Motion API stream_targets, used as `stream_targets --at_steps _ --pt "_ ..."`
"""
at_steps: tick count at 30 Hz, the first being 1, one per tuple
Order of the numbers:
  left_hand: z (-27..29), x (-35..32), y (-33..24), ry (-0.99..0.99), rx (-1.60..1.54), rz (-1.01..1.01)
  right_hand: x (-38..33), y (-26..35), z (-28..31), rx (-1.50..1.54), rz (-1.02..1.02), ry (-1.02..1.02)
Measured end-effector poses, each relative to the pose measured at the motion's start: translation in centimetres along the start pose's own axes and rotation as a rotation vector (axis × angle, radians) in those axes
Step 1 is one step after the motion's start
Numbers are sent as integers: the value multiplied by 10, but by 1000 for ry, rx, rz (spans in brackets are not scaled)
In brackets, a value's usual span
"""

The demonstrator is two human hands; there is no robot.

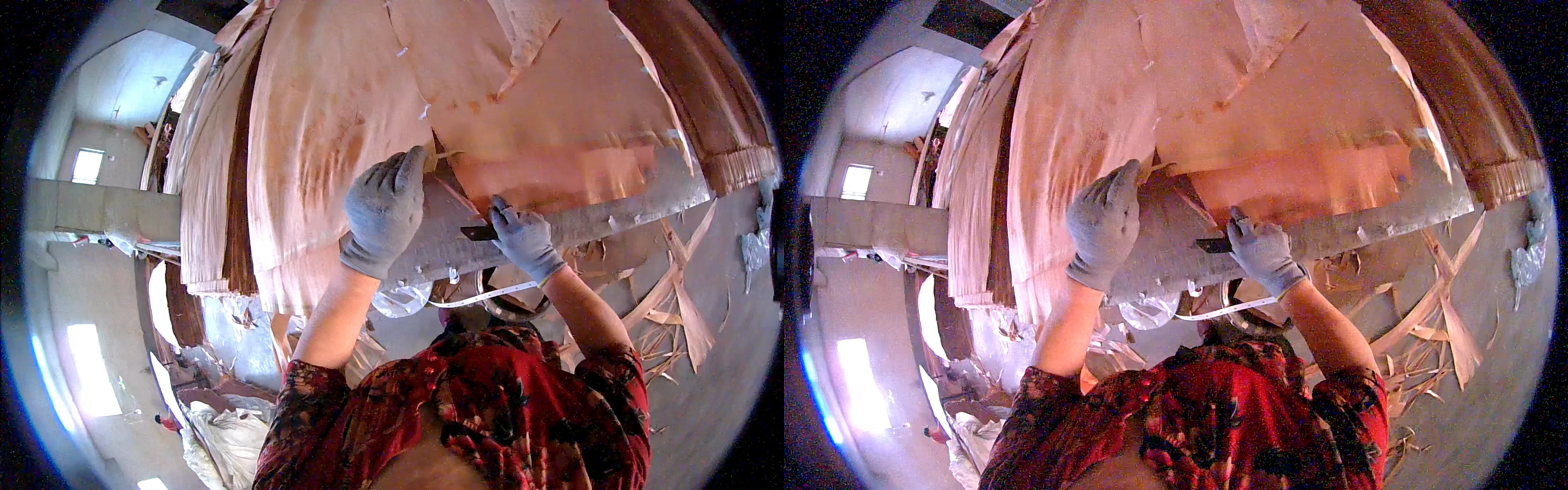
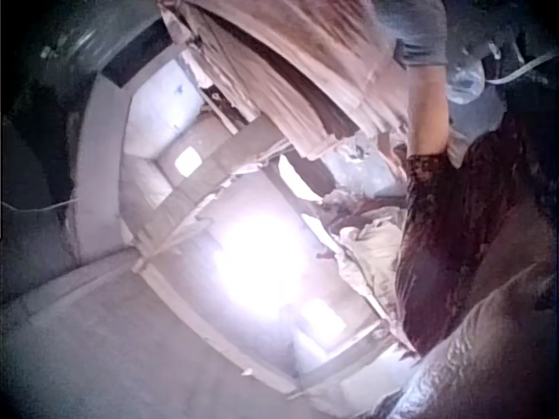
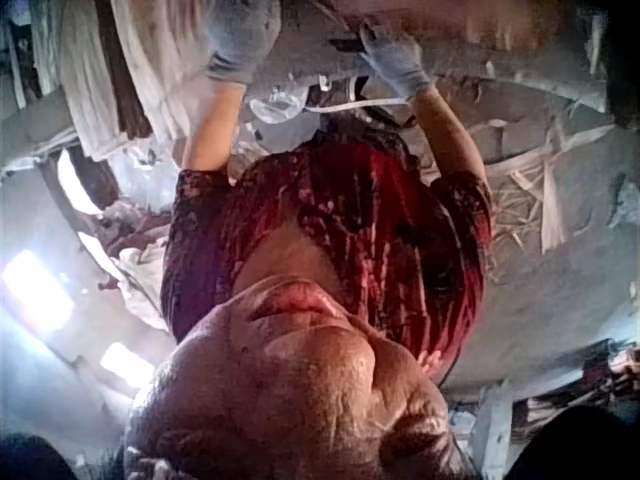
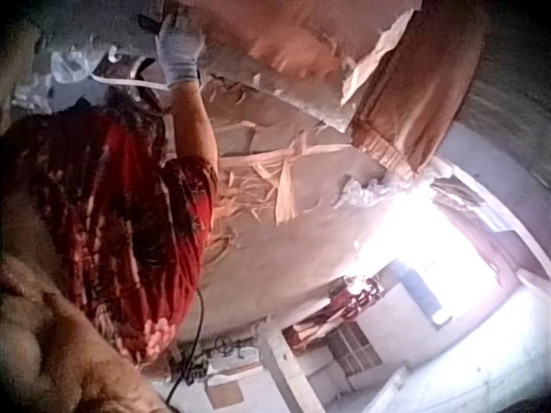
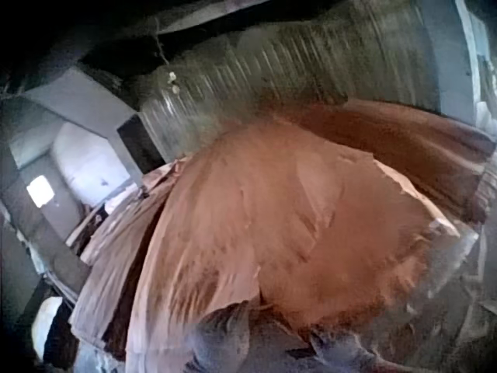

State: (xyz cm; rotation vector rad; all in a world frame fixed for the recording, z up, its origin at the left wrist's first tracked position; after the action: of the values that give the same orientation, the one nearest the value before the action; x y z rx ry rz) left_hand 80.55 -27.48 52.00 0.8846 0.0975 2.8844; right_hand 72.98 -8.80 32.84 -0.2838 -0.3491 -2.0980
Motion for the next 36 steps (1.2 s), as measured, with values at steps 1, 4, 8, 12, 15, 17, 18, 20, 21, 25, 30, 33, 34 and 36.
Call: stream_targets --at_steps 1,4,8,12,15,17,18,20,21,25,30,33,34,36 --pt "1 2 0 -26 16 -27 -2 -6 -4 -26 6 12" --pt "-4 2 2 -77 15 -26 -1 -21 7 8 -29 1" --pt "2 5 6 -45 16 28 -17 -27 28 355 -350 -14" --pt "10 4 19 -63 67 101 -41 -35 43 1260 -1064 -543" --pt "14 8 31 -110 19 206 -53 -60 45 1614 -1600 -777" --pt "16 16 26 -115 -42 325 -56 -69 42 1654 -1618 -825" --pt "18 17 27 -146 -56 322 -54 -71 43 1683 -1623 -840" --pt "24 17 35 -209 -81 321 -40 -72 42 1817 -1524 -837" --pt "32 18 36 -164 -105 397 -33 -70 43 1870 -1522 -827" --pt "30 20 38 -216 -158 503 -35 -102 -8 1785 -1488 -951" --pt "33 11 35 -195 -183 609 -50 -152 -24 1732 -1375 -917" --pt "31 -1 37 -223 -249 711 -50 -195 -1 1694 -1413 -902" --pt "29 -5 37 -199 -222 668 -62 -230 -8 1679 -1357 -968" --pt "28 -22 37 -139 -148 596 -69 -284 10 1726 -1226 -912"
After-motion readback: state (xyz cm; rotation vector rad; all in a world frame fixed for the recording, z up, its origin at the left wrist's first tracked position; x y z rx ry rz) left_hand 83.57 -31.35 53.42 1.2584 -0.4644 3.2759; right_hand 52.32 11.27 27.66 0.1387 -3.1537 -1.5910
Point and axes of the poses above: each hand's wrist, its own x-axis towards the middle knuckle, its own z-axis out of the back of the hand, y = z × x, the point moved 1 cm from there along x, towards the middle knuckle, and after that the axes turned 4 degrees about -z, right-handed, at the moved point
